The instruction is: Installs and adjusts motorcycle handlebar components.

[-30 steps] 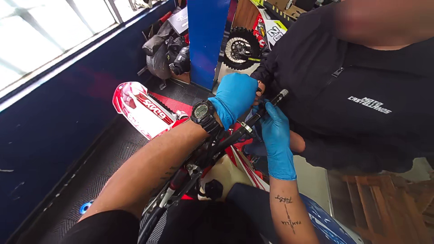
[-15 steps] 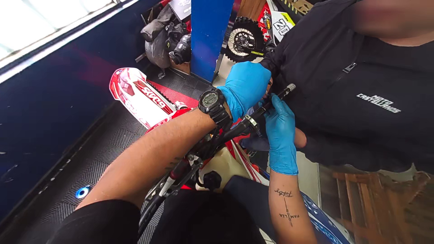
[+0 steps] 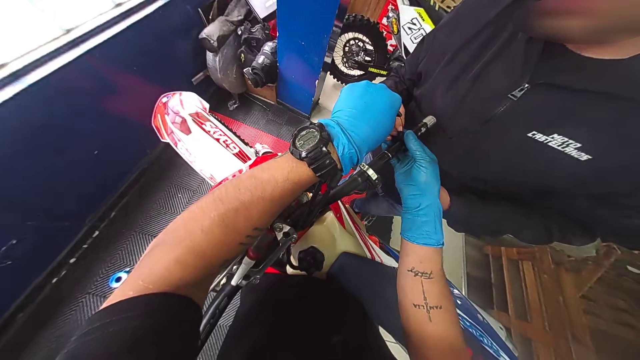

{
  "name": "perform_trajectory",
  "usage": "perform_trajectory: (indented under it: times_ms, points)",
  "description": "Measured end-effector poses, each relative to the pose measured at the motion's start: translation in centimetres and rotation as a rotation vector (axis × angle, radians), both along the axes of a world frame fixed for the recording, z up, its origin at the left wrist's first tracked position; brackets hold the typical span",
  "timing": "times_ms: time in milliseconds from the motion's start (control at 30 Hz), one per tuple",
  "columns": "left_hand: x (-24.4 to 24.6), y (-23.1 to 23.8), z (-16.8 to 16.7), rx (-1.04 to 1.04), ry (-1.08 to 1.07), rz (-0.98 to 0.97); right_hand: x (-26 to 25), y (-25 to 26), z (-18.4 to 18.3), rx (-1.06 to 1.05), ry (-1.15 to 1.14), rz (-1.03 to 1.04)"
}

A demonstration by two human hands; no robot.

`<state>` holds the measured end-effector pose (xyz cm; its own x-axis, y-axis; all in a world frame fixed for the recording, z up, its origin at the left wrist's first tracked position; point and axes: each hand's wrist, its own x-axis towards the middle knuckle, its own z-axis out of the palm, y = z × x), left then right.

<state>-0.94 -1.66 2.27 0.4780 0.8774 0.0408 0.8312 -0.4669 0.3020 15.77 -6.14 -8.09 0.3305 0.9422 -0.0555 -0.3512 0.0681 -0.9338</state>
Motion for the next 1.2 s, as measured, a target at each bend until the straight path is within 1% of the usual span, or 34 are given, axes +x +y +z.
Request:
perform_trajectory:
  times_ms: [200,367,667,867,933,1067,1133,1200]
  points:
    - [-0.2,0.3,-0.3,0.004,-0.017,0.006,0.3,-0.1,0.0,0.0,0.047,0.048]
    - [-0.5,0.7,-0.8,-0.017,-0.034,0.009,0.8,-0.3,-0.4,0.026,0.143,0.093]
    - [-0.3,1.0,-1.1,-0.01,-0.005,0.034,1.3,-0.5,-0.6,0.018,0.142,0.116]
    - [-0.4,0.7,-1.8,0.057,-0.029,0.055,1.5,-1.6,-0.3,-0.037,0.05,0.063]
    - [-0.5,0.6,-2.1,0.093,-0.048,0.056,1.5,-1.9,-0.5,-0.063,0.073,0.056]
    - [-0.4,0.9,-2.2,0.088,-0.026,0.065,1.3,-1.6,-1.3,-0.051,0.177,0.074]
    - [-0.4,1.0,-2.3,0.09,-0.01,0.064,1.2,-1.7,-1.1,-0.071,0.099,0.031]
    - [-0.4,1.2,-2.2,0.091,0.008,0.061,1.6,-2.3,-0.4,-0.056,-0.147,-0.064]
